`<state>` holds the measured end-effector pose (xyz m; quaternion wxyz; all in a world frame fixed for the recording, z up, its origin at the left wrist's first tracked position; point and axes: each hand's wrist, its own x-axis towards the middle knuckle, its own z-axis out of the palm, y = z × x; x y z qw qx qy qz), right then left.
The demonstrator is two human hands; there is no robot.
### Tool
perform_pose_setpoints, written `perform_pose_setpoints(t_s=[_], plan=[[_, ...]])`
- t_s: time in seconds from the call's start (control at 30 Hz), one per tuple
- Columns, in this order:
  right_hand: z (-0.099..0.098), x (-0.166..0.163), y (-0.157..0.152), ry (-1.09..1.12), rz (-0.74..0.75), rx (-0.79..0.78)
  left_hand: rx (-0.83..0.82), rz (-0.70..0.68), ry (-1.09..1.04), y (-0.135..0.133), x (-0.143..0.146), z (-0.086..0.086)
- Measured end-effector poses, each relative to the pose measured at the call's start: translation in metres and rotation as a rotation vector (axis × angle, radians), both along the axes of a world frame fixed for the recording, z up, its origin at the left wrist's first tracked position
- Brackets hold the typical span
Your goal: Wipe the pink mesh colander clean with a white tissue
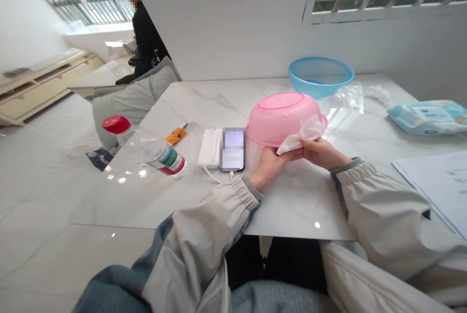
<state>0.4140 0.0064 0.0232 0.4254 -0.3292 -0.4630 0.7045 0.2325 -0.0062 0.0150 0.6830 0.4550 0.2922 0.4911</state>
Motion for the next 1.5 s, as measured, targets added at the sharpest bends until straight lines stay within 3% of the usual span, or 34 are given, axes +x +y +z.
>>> perform_pose_setpoints(t_s=[0.53,0.9,1.17,1.5], plan=[[-0.004,0.005,0.003,-0.011,-0.036,-0.007,-0.005,0.052,0.012,0.002,0.0,0.002],[-0.006,0.008,0.004,-0.091,0.091,0.031,-0.059,0.064,0.064,-0.003,-0.003,0.005],[-0.004,0.007,0.003,-0.114,0.07,0.031,-0.061,0.107,0.088,-0.003,-0.003,0.006],[0.005,0.003,-0.001,-0.135,0.01,0.007,-0.064,0.052,0.074,-0.002,-0.001,0.005]])
